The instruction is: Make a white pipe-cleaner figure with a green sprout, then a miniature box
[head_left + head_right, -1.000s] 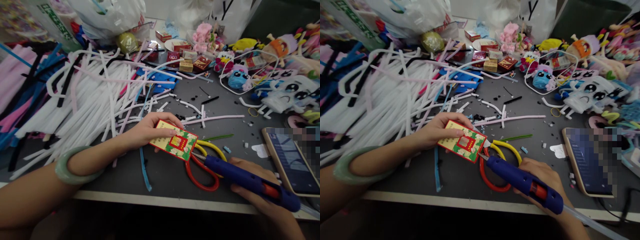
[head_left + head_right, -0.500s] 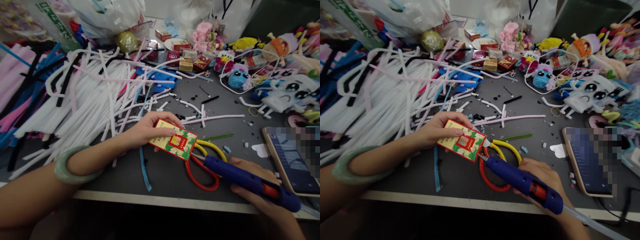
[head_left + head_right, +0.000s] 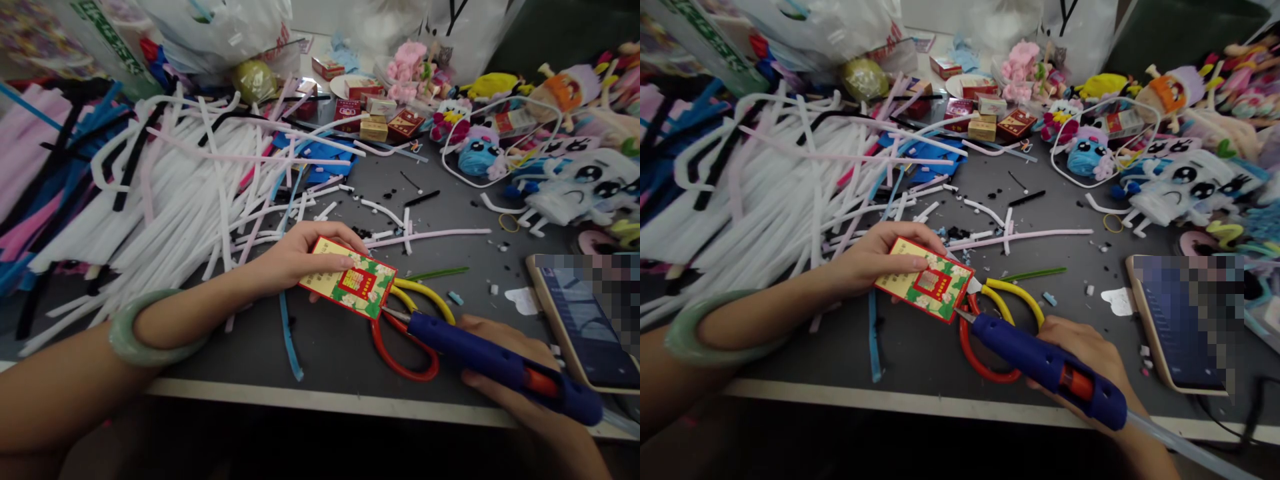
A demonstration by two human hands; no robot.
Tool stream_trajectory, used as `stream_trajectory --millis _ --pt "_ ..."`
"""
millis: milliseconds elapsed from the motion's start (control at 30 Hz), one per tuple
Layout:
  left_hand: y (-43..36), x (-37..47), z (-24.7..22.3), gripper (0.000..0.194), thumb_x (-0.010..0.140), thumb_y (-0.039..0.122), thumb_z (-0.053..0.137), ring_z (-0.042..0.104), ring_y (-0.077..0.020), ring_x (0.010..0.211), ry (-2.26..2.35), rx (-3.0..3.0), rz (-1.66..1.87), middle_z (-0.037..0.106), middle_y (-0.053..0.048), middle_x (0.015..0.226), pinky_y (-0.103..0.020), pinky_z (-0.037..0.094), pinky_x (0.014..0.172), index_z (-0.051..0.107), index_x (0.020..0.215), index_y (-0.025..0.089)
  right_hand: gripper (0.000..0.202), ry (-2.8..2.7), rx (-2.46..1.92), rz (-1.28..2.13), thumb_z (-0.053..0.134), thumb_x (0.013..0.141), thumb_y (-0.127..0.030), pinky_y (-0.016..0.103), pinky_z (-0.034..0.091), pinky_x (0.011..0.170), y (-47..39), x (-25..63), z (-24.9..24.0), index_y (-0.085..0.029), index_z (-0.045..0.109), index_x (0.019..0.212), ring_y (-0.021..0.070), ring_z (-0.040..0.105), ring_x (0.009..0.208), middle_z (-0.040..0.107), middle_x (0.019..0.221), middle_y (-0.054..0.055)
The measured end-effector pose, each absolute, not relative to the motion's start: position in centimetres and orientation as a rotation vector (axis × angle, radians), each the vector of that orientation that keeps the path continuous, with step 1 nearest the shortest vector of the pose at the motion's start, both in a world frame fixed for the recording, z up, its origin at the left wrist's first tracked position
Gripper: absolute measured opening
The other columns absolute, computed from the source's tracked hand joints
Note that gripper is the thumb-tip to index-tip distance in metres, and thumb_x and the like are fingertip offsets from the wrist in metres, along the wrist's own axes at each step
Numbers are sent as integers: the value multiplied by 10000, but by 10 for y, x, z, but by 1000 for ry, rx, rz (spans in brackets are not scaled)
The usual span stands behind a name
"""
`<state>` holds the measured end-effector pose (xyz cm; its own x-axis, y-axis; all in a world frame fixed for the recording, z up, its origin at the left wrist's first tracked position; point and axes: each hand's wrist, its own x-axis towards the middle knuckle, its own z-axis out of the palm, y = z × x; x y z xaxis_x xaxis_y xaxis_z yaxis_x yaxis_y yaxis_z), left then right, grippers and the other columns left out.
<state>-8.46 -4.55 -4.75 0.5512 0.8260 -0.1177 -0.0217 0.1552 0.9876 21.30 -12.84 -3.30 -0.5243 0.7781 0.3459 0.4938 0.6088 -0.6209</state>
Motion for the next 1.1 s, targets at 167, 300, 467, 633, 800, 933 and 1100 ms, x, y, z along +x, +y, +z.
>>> stream_trajectory --millis 167,300,467,633,800,933,1100 --pt "-46 -87 -50 234 783 343 751 646 -87 568 837 1295 669 707 4 771 -162 513 516 714 971 210 113 -2232 -991 603 645 893 -314 220 516 472 -129 216 -34 -238 596 825 144 648 489 661 601 -21" --pt "-46 -87 -50 264 770 358 757 645 -99 566 856 1300 675 707 -10 788 -174 513 499 712 975 198 140 -2242 -1005 619 639 896 -340 227 529 477 -129 215 -34 -230 601 818 153 656 493 664 597 -8" --pt "-46 -85 -48 279 761 355 760 660 -112 600 875 1295 669 719 -24 801 -188 523 533 714 975 184 195 -2240 -1048 661 632 890 -368 249 528 462 -128 214 -32 -226 621 757 167 649 474 665 576 10" --pt "-46 -84 -47 237 759 312 764 683 -117 704 858 1280 701 734 -28 861 -182 527 609 719 946 175 143 -2231 -1058 634 665 862 -338 254 548 486 -129 216 -33 -226 652 775 183 685 529 698 623 20" --pt "-45 -84 -46 231 758 309 773 683 -114 705 830 1266 712 737 -22 876 -177 523 614 718 936 172 124 -2239 -1022 627 674 865 -335 219 557 514 -129 217 -35 -227 636 819 165 699 568 709 660 9" --pt "-45 -83 -46 199 762 277 771 673 -98 683 820 1255 727 724 -6 833 -165 521 612 717 919 169 180 -2249 -1023 637 635 895 -367 216 543 487 -128 215 -33 -221 623 791 156 681 533 690 626 11" --pt "-46 -82 -45 183 766 265 767 665 -88 657 815 1240 732 718 3 809 -155 514 593 717 916 173 199 -2240 -1062 695 642 880 -351 239 532 465 -128 213 -30 -216 630 735 165 661 496 679 591 22"
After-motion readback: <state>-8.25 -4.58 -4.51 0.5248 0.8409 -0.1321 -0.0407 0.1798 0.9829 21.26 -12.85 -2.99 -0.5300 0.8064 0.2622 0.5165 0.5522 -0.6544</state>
